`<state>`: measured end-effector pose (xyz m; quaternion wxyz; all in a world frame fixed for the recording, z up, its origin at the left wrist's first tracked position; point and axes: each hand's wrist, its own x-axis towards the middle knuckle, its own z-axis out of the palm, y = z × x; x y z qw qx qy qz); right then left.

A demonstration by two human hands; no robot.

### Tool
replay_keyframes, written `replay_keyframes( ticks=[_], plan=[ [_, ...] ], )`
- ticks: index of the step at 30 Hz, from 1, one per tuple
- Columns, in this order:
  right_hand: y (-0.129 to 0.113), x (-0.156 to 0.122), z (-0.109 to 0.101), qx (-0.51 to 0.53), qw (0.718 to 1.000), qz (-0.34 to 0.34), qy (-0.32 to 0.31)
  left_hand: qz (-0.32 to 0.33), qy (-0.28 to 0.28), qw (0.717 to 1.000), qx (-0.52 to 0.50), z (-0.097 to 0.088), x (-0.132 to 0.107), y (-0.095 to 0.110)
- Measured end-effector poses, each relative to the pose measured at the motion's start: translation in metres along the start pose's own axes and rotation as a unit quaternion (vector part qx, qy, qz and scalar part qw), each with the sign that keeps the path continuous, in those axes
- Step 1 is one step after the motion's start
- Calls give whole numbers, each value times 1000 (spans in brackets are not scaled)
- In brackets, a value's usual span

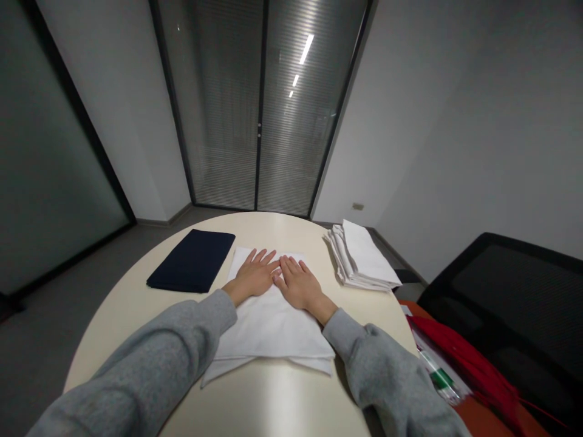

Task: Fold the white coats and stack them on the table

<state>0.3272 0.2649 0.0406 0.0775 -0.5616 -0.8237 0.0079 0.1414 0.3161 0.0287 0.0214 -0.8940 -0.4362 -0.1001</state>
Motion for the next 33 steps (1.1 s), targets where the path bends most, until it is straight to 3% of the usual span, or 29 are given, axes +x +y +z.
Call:
replay_keyframes(
  ticks=[4, 8, 14, 17, 22, 28, 33],
  plan=[
    [-2, -2, -1, -6, 1000, 7, 0, -8, 12, 1000, -3, -5, -9, 3],
    [-5, -4, -3, -8, 1000, 10, 1, -7, 14, 1000, -20, -17, -36, 14],
    [4, -3, -6, 1, 999, -9, -34, 151, -95, 974, -138, -54, -97, 39],
    [14, 8, -12, 15, 997, -20, -70, 206, -131, 954, -174, -74, -113, 49],
    [22, 53, -35, 34, 987, -42, -150, 230, -167, 937, -205, -92, -113, 53],
    [2, 122, -55, 55, 973, -62, -215, 231, -160, 930, -235, -94, -112, 48],
    [-4, 161, -60, 86, 949, -28, -303, 239, -163, 924, -250, -94, -113, 44]
  ],
)
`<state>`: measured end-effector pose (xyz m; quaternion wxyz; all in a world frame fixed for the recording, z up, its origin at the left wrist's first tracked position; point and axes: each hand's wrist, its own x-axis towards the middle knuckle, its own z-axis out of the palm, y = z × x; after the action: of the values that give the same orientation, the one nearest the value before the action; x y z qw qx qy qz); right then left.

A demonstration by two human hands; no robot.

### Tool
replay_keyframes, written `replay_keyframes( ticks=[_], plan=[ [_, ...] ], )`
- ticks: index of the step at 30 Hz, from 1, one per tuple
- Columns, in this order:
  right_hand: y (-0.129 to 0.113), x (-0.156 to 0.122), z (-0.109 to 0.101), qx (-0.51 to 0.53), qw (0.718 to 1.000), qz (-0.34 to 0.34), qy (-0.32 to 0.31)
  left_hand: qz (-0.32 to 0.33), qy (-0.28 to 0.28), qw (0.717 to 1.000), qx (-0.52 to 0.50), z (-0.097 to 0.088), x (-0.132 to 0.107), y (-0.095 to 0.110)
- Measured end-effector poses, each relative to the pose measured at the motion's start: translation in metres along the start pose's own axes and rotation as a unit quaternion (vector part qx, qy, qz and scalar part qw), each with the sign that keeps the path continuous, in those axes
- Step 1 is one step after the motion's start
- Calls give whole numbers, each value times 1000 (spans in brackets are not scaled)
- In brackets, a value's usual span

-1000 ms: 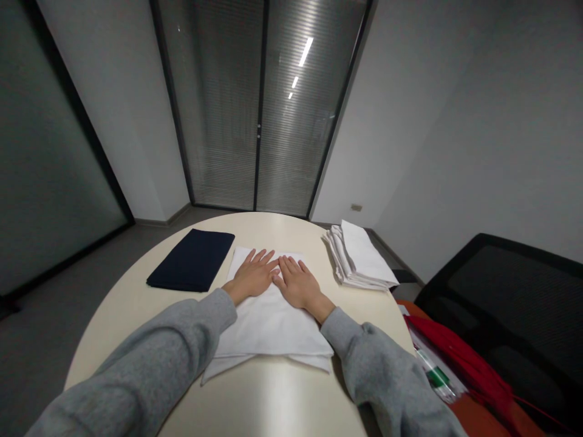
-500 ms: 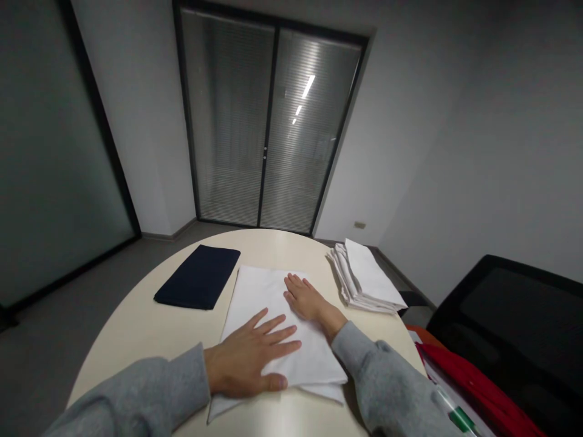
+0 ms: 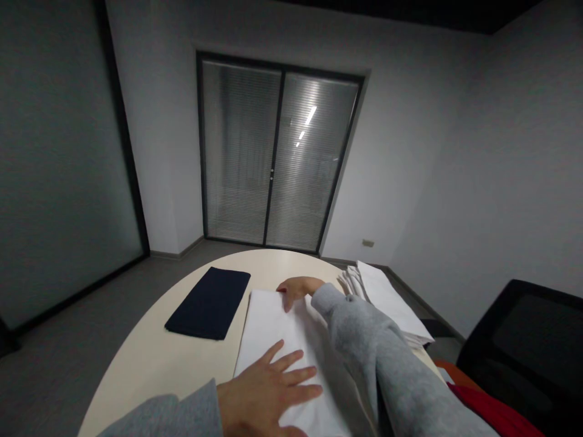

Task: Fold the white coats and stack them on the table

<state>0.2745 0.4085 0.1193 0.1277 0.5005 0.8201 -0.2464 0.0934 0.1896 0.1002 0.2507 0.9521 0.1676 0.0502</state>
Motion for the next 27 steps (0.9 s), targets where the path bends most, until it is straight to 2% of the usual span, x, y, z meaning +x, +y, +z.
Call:
replay_keyframes(
  ticks=[3, 7, 11, 15, 18, 23, 25, 27],
  plan=[
    [2, 6, -7, 35, 998, 34, -39, 7, 9, 1000, -8, 2, 0, -1],
    [6, -5, -8, 85, 992, 69, -67, 12, 16, 1000, -14, 5, 0, -3],
    [10, -28, -7, 108, 989, 82, -60, 15, 20, 1000, -16, 5, -3, -3],
    [8, -47, -6, 86, 992, 78, -42, 26, 17, 999, -30, 5, -4, -2],
    [1, -60, -11, 43, 998, 55, -7, 27, 21, 999, -24, 7, -4, -2],
    [-23, -98, -20, -84, 991, 9, 104, 21, 26, 999, -11, 10, -4, -2],
    [-37, -124, -15, -133, 979, 0, 157, 17, 30, 999, -7, 9, -5, -1],
    [-54, -154, -1, -170, 964, -6, 205, 15, 33, 999, 0, 8, -5, -1]
  ],
)
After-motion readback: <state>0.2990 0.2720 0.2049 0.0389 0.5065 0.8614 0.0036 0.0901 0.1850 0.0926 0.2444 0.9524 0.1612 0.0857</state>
